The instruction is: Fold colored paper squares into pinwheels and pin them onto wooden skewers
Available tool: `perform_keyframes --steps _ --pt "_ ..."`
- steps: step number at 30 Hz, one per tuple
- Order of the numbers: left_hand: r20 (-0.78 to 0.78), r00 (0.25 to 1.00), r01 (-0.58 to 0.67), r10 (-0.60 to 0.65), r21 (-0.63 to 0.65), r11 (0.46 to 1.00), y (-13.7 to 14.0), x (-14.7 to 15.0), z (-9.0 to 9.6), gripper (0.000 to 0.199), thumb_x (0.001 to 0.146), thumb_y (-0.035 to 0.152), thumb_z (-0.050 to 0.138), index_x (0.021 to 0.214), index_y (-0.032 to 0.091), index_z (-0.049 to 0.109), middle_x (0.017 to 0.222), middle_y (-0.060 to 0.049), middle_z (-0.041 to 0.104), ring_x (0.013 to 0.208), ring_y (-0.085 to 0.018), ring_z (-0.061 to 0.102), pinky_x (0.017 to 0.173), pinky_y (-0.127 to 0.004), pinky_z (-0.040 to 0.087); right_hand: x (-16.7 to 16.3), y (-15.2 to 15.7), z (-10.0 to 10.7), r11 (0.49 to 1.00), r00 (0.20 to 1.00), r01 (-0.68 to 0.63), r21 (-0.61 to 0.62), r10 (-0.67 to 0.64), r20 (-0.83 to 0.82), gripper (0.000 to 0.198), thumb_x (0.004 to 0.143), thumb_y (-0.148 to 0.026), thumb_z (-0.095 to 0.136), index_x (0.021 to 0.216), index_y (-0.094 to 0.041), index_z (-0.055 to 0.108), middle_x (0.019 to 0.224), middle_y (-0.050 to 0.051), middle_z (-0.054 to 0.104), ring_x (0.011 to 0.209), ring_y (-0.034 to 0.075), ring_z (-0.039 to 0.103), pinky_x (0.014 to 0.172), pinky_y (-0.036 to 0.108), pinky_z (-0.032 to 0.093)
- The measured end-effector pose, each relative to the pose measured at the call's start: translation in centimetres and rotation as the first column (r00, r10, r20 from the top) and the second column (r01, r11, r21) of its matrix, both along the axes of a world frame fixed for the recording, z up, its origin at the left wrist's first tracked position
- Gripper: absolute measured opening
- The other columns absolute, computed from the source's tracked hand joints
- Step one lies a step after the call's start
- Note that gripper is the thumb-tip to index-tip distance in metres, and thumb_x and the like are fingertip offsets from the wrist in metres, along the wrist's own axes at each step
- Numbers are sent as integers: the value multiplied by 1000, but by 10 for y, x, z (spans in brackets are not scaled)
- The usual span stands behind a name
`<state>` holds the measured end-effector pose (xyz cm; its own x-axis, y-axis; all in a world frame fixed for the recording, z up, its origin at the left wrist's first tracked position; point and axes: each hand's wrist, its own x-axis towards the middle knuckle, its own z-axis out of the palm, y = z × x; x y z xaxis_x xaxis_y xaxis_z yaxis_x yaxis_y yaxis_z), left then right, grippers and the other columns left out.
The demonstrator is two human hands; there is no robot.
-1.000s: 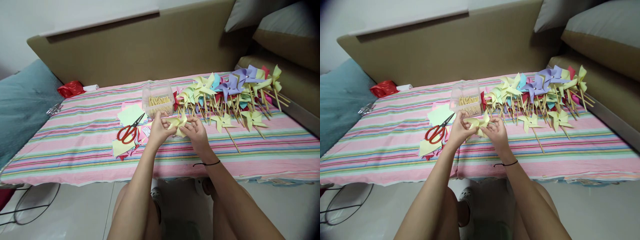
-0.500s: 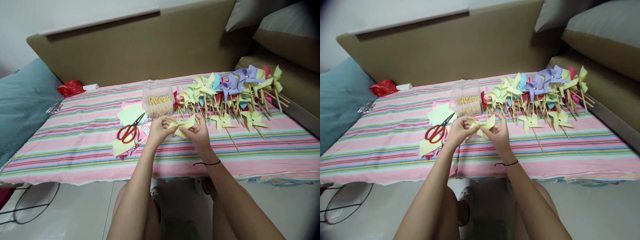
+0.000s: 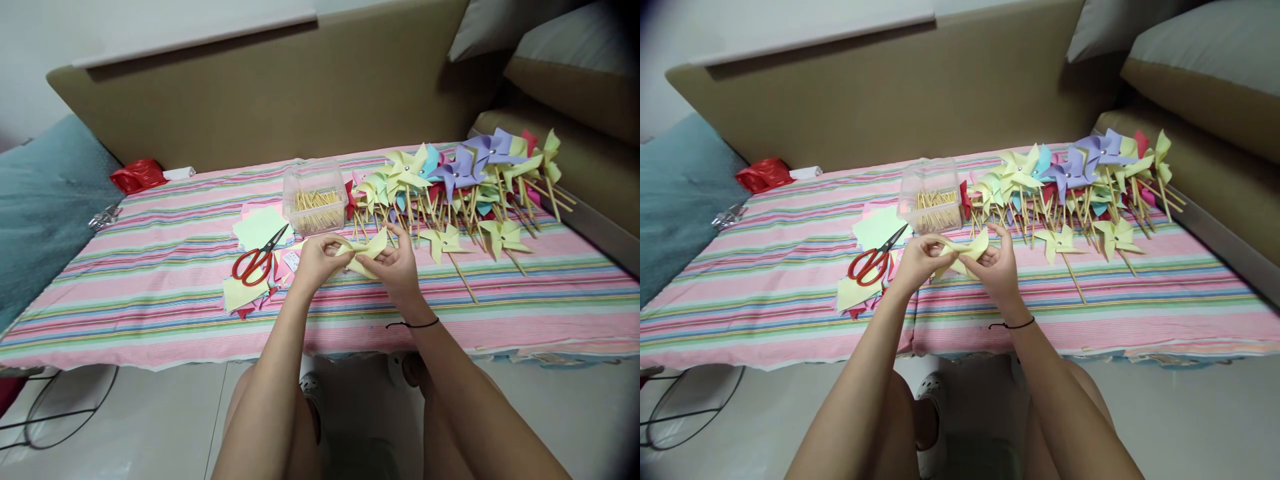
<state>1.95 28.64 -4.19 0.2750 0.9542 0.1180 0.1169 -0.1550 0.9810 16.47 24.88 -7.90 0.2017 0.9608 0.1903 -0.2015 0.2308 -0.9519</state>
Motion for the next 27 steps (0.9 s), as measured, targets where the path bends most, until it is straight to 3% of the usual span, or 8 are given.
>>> perform_keyframes --steps 12,21,27 --pt "11 1000 19 -18 -86 996 -3 1 5 9 55 10 65 64 14 68 47 4 56 45 -9 53 43 -18 38 2 -1 4 1000 1000 15 -23 -15 7 77 58 -34 84 121 -25 41 76 1 70 72 22 72 71 36 60" --pt "27 999 26 -23 -90 996 -1 2 2 13 54 8 62 63 14 70 50 3 59 48 -10 55 45 -18 40 4 -1 4 998 1000 25 -53 -25 -11 72 55 -31 85 115 -25 46 70 -1 70 69 23 71 65 34 60" --pt "31 999 22 -19 -91 996 -2 2 2 13 55 8 62 63 14 69 49 4 59 47 -9 55 44 -18 40 7 0 3 998 1000 9 -69 -10 -19 79 52 -32 87 119 -25 45 69 -1 71 64 21 70 61 33 59"
